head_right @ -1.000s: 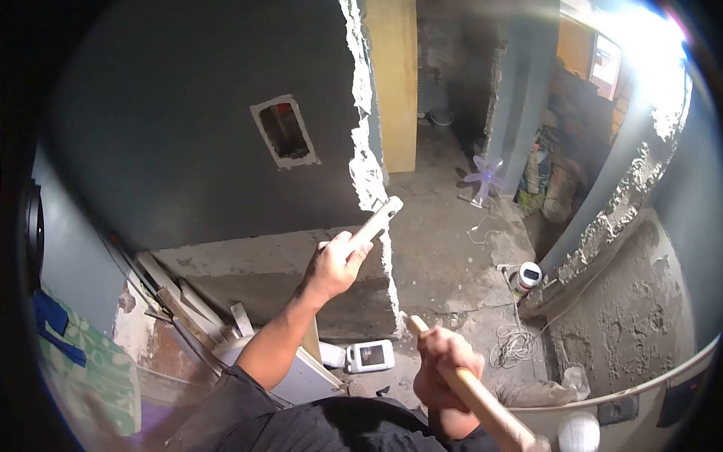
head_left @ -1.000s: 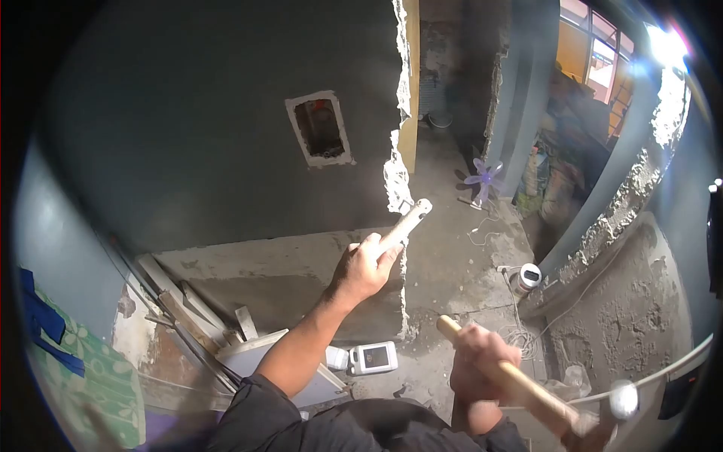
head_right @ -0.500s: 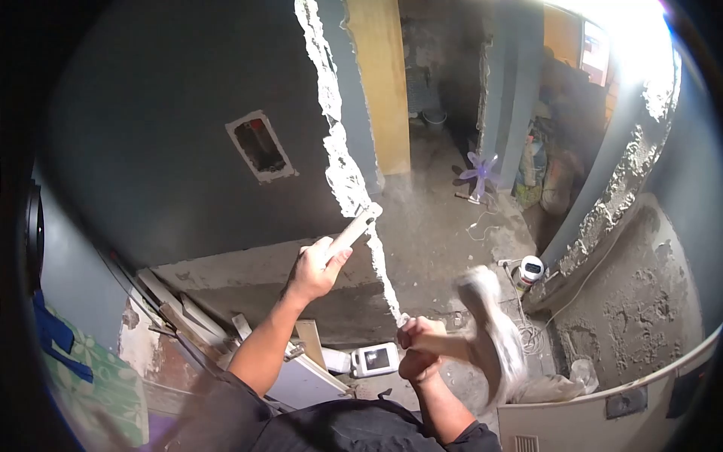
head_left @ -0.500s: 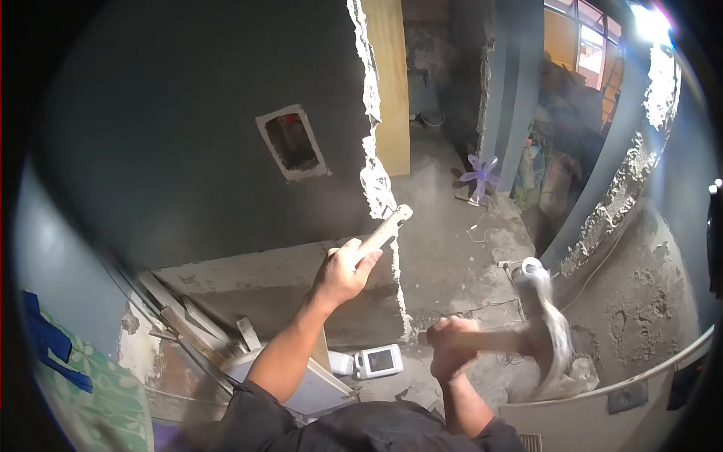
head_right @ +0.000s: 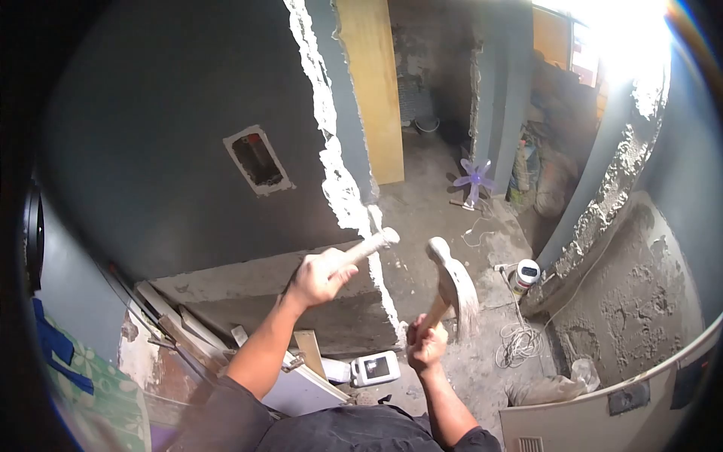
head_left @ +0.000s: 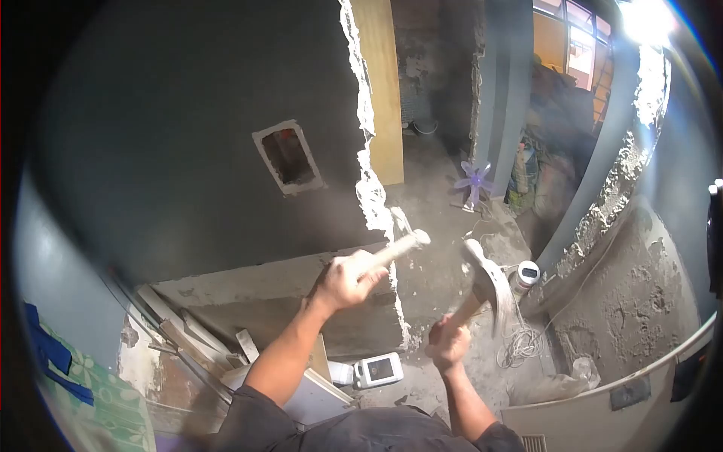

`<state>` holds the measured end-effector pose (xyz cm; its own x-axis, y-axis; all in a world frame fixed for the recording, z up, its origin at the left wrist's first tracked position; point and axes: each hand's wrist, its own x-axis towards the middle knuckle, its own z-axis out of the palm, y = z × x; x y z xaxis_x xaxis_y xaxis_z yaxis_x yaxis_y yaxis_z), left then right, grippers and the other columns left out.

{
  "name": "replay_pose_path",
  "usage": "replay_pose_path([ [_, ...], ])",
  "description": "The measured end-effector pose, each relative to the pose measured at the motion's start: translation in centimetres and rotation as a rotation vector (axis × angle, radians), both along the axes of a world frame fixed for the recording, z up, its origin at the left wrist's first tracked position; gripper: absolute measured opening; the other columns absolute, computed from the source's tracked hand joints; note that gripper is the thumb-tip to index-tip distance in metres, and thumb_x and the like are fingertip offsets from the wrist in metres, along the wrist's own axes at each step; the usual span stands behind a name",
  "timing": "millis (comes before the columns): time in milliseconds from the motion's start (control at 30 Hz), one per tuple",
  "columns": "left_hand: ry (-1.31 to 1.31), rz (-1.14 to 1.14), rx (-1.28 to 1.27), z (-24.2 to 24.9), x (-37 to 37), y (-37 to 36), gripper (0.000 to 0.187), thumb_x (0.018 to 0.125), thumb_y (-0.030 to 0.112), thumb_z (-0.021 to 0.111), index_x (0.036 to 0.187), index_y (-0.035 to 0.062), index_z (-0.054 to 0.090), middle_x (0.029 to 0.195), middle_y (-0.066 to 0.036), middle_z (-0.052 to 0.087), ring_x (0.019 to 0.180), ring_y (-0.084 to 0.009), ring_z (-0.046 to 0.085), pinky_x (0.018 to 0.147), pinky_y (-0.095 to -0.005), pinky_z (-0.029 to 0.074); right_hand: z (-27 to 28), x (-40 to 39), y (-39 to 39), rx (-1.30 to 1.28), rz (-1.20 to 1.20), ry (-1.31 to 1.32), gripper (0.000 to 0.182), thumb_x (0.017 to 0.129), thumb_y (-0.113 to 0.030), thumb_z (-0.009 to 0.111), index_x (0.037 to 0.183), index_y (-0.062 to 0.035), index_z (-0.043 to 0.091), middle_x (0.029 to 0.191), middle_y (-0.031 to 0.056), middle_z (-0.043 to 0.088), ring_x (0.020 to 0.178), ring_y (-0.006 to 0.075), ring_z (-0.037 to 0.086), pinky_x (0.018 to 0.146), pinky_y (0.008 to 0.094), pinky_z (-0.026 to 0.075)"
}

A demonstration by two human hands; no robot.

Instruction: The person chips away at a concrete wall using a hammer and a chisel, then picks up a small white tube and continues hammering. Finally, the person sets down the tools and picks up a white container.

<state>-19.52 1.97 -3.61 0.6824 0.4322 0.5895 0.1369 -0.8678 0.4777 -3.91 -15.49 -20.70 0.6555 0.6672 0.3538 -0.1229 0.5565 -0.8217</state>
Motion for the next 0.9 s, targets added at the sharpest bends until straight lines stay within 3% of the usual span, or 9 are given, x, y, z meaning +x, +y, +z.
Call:
replay_pose_path([
  [100, 0.102, -0.004, -0.185, 2.3, 0.2, -3.5, 0.024, 0.091, 0.022, 0.069, 0.106, 0.0039, 0.065, 0.081, -0.013, 0.068, 0.07, -0.0323, 0.068, 0.067, -0.037, 0.054, 1.3, 0.3, -2.4, -0.042, -0.067, -0.116, 0.077, 0.086, -0.075, 0.053, 0.095, 0.001, 0.053, 0.066, 0.0032, 0.052, 0.054, 0.0118, 0.05, 0.05, 0.0264, 0.041],
  [233, 0.103, 0.002, -0.119, 0.7, -0.2, -3.5, 0.027, 0.093, 0.026, 0.068, 0.107, 0.0036, 0.063, 0.079, -0.013, 0.067, 0.068, -0.0304, 0.068, 0.066, -0.0375, 0.053, 1.2, 1.3, -4.4, -0.012, 0.063, -0.16, 0.073, 0.086, -0.073, 0.057, 0.095, -0.0014, 0.05, 0.069, 0.0029, 0.052, 0.058, 0.0116, 0.049, 0.053, 0.0265, 0.041],
  [333, -0.007, 0.145, -0.111, 0.3, -0.6, -3.0, 0.031, 0.097, 0.031, 0.063, 0.104, 0.0019, 0.061, 0.071, -0.015, 0.063, 0.062, -0.0291, 0.065, 0.061, -0.0352, 0.051, 0.6, 1.5, -5.0, -0.018, 0.129, -0.147, 0.068, 0.09, -0.07, 0.054, 0.092, -0.0028, 0.05, 0.067, 0.0012, 0.048, 0.057, 0.0107, 0.045, 0.052, 0.0266, 0.037],
  [500, -0.062, 0.262, -0.056, 2.2, 0.1, -1.3, 0.029, 0.098, 0.027, 0.062, 0.092, -0.0006, 0.056, 0.062, -0.019, 0.057, 0.056, -0.038, 0.062, 0.051, -0.04, 0.047, 4.3, 1.6, -5.2, -0.154, 0.104, -0.216, 0.066, 0.096, -0.068, 0.043, 0.089, -0.0022, 0.05, 0.063, 0.0016, 0.049, 0.054, 0.0102, 0.045, 0.05, 0.0258, 0.036],
  [633, -0.083, 0.27, -0.065, 1.8, 0.3, -0.9, 0.03, 0.098, 0.027, 0.063, 0.086, 0.0005, 0.054, 0.06, -0.02, 0.057, 0.056, -0.0405, 0.061, 0.05, -0.0414, 0.046, 7.0, 1.4, -4.7, -0.093, 0.039, -0.245, 0.069, 0.096, -0.069, 0.039, 0.087, -0.0016, 0.049, 0.061, 0.0017, 0.046, 0.052, 0.0124, 0.045, 0.05, 0.0272, 0.038],
  [700, -0.092, 0.282, -0.058, 1.3, 0.4, -0.8, 0.03, 0.098, 0.027, 0.063, 0.085, 0.0008, 0.054, 0.06, -0.02, 0.056, 0.056, -0.0413, 0.061, 0.05, -0.0418, 0.046, 8.8, 0.8, -4.4, 0.163, -0.074, -0.17, 0.072, 0.093, -0.072, 0.045, 0.097, -0.0002, 0.048, 0.073, 0.0067, 0.047, 0.061, 0.017, 0.051, 0.052, 0.0298, 0.043],
  [767, -0.15, 0.306, 0.042, 1.0, 0.6, -0.7, 0.03, 0.098, 0.026, 0.063, 0.084, 0.001, 0.053, 0.059, -0.02, 0.056, 0.056, -0.0418, 0.061, 0.048, -0.0428, 0.045, 10.2, 0.8, -3.4, 0.519, 0.15, -0.101, 0.045, 0.097, -0.049, 0.049, 0.088, -0.0055, 0.041, 0.069, 0.0053, 0.037, 0.06, 0.0203, 0.047, 0.056, 0.0362, 0.043],
  [833, -0.166, 0.312, 0.014, 1.3, 0.7, -1.0, 0.031, 0.098, 0.026, 0.063, 0.083, 0.0014, 0.052, 0.058, -0.02, 0.055, 0.055, -0.0419, 0.061, 0.047, -0.043, 0.044, 12.0, -0.5, -2.3, 0.588, 0.055, -0.149, 0.042, 0.095, -0.044, 0.05, 0.083, -0.0039, 0.043, 0.067, 0.0062, 0.039, 0.059, 0.0204, 0.045, 0.056, 0.0374, 0.043],
  [900, -0.108, 0.318, -0.053, 2.0, 0.7, -1.5, 0.031, 0.098, 0.026, 0.062, 0.082, 0.0018, 0.051, 0.058, -0.02, 0.055, 0.055, -0.0417, 0.061, 0.046, -0.0431, 0.044, 9.9, -0.4, -0.1, 0.327, 0.029, -0.283, 0.05, 0.096, -0.05, 0.047, 0.074, -0.0042, 0.044, 0.06, 0.0059, 0.041, 0.054, 0.0196, 0.043, 0.054, 0.0375, 0.043],
])
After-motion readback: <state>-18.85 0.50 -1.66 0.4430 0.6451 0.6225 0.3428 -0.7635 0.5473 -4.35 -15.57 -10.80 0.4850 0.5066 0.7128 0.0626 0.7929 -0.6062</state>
